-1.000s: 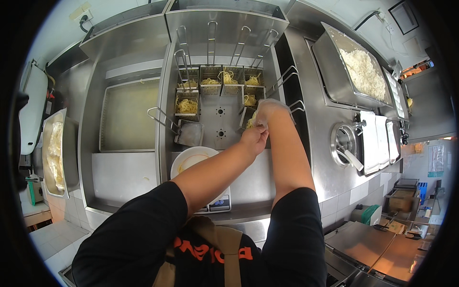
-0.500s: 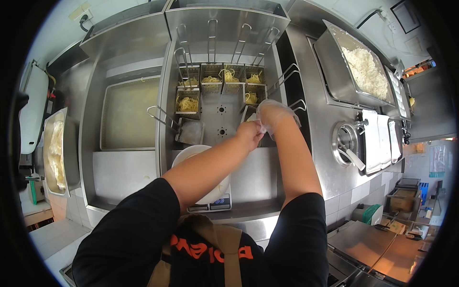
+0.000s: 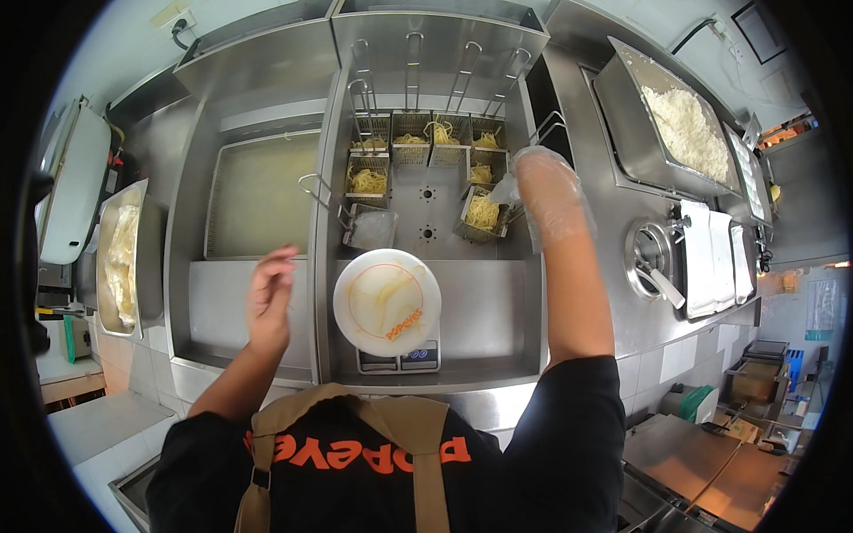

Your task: The person assembles food orders in a commercial kitchen. They place fried items into a bowl, retrieve plates and napkins, scoop rice onto plates, and use tongs to add fried chicken and sauce to the plates.

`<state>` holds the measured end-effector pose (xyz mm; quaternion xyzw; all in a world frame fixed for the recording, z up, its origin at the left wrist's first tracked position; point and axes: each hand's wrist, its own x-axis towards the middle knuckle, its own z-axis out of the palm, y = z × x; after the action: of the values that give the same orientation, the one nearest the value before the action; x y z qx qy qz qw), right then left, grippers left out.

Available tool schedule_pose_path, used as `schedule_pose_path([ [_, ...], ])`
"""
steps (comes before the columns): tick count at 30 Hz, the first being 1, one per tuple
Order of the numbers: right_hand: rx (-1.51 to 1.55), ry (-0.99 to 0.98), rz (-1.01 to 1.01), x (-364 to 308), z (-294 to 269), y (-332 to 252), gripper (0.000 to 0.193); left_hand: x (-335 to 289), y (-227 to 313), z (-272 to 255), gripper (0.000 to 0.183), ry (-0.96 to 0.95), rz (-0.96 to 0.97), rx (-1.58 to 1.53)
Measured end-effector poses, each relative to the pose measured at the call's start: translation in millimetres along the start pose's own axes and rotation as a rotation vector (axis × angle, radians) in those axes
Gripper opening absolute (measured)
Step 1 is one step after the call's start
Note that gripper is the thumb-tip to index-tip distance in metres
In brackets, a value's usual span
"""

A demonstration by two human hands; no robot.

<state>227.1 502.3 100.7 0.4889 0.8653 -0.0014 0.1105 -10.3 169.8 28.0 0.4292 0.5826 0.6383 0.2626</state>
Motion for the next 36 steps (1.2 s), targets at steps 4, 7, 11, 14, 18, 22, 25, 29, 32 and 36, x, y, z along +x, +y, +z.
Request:
schedule_pose_path([
  [4, 0.07, 0.078, 0.064, -0.1, 2.9, 3.4, 0.021, -61.5, -13.1, -56.1, 0.023, 0.258, -0.076, 0.174],
  [7, 0.012, 0.094, 0.049, 2.0, 18.9, -0.8, 0.02, -117.9, -16.0, -81.6, 0.024, 0.238, -0.157, 0.532],
  [11, -0.07, -0.024, -0.007, -2.2, 31.7, -18.3, 0.02, -171.8, -18.5, -95.1, 0.027, 0.124, -0.136, 0.871],
  [14, 0.032, 0.125, -0.091, -16.8, 18.9, -29.6, 0.018, -189.9, -17.3, -100.6, 0.026, 0.111, -0.082, 0.946],
  [18, 0.81, 0.136, -0.121, -29.1, 2.5, -48.6, 0.014, -196.1, -16.0, -99.1, 0.026, 0.13, -0.097, 0.976],
  [22, 0.985, -0.154, -0.518, -0.1, 51.9, -106.3, 0.016, -192.9, -16.8, -95.5, 0.025, 0.061, -0.088, 0.969],
  [25, 0.462, -0.3, -0.719, 36.0, 114.7, -157.6, 0.019, -191.5, -17.3, -95.5, 0.026, 0.059, -0.1, 0.974],
  [29, 0.096, -0.492, -0.865, 70.0, 173.1, -200.4, 0.032, -191.7, -17.7, -97.0, 0.027, 0.032, -0.13, 0.975],
  [32, -0.559, -0.546, -1.256, 98.4, 203.2, -235.4, 0.035, -192.0, -18.5, -98.0, 0.028, 0.006, -0.161, 0.979],
  [36, -0.659, -0.668, -1.248, 97.9, 235.8, -248.3, 0.025, -191.2, -18.5, -96.8, 0.03, 0.006, -0.177, 0.989],
])
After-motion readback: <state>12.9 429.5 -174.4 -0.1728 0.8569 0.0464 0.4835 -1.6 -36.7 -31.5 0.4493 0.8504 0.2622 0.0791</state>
